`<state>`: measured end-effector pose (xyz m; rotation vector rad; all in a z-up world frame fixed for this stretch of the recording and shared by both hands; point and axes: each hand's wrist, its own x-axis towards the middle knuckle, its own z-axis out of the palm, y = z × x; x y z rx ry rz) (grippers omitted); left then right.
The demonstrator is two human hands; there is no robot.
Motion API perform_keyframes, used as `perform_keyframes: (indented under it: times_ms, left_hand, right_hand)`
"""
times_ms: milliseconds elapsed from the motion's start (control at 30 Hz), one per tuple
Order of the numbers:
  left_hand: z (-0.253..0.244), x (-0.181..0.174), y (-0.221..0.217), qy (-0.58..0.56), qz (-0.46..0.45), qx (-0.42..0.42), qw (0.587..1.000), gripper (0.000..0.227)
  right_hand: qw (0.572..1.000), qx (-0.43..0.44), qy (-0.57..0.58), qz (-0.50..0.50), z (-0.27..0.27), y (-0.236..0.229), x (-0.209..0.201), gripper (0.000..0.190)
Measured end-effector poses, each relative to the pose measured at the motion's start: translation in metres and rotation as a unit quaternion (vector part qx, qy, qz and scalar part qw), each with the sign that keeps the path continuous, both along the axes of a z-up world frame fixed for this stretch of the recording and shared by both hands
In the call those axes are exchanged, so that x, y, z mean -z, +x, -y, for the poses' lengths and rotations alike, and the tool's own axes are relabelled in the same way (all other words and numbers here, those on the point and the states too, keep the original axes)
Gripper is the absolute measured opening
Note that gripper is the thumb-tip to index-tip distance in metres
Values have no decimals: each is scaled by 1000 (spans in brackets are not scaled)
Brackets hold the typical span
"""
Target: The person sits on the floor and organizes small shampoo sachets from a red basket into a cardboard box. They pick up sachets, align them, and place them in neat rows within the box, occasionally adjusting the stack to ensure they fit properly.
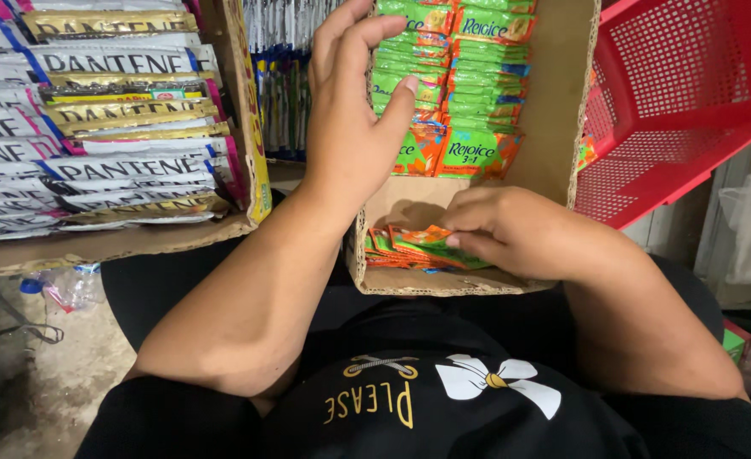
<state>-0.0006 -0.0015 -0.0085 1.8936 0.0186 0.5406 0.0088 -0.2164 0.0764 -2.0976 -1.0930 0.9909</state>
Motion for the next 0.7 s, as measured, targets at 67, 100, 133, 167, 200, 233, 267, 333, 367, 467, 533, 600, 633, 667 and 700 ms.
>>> perform_keyframes:
  times_ms: [67,100,133,167,200,233,267,333,367,467,533,600,633,667,700]
  left_hand:
    - [0,-2,-1,1,1,2,1000,48]
    - [-1,-2,-1,2,1,3,1000,48]
    - [-1,-3,-1,-1,2,4,1000,48]
    - [0,-3,-2,-4,2,5,1000,48]
    - [0,-3,-1,-6,3,6,1000,47]
    - [-1,-3,-1,-5,5,4,1000,46]
    - [0,-3,-1,-4,6,4,1000,45]
    - [0,-3,-1,-3,5,1,1000,43]
    - [0,-3,-1,-4,3,-1,1000,43]
    - [1,-6,-2,7,-1,-4,1000,25]
    - [0,-10,-3,26,6,6,1000,12]
    - [-2,-16,-4,54,22,26,998,10]
    - [-4,-19,-4,66,26,51,996,10]
    - [-7,-23,-5,79,29,75,994,11]
    - [-8,-27,-6,92,33,100,990,11]
  right_hand:
    - [1000,23,-11,17,1,-1,-1,15]
    - [999,34,-16,25,1,-2,-2,15]
    - [998,42,-11,55,0,-2,-1,15]
    - [995,50,-7,85,-1,-3,0,15]
    - [992,58,-2,116,-2,-3,1,16]
    - [990,95,-59,87,-2,-2,1,18]
    - [983,131,-116,57,-2,-2,0,20]
    - [967,194,-163,22,-2,-2,-1,26]
    - [963,220,-155,18,-1,-2,-1,30]
    - [957,287,-50,-1,7,1,-1,49]
    - [945,314,75,-46,14,4,1,52]
    - [910,325,228,-122,19,7,7,44]
    - [895,335,258,-143,22,7,10,40]
    - [878,345,288,-163,24,6,12,36]
    - [860,354,318,-183,26,6,13,32]
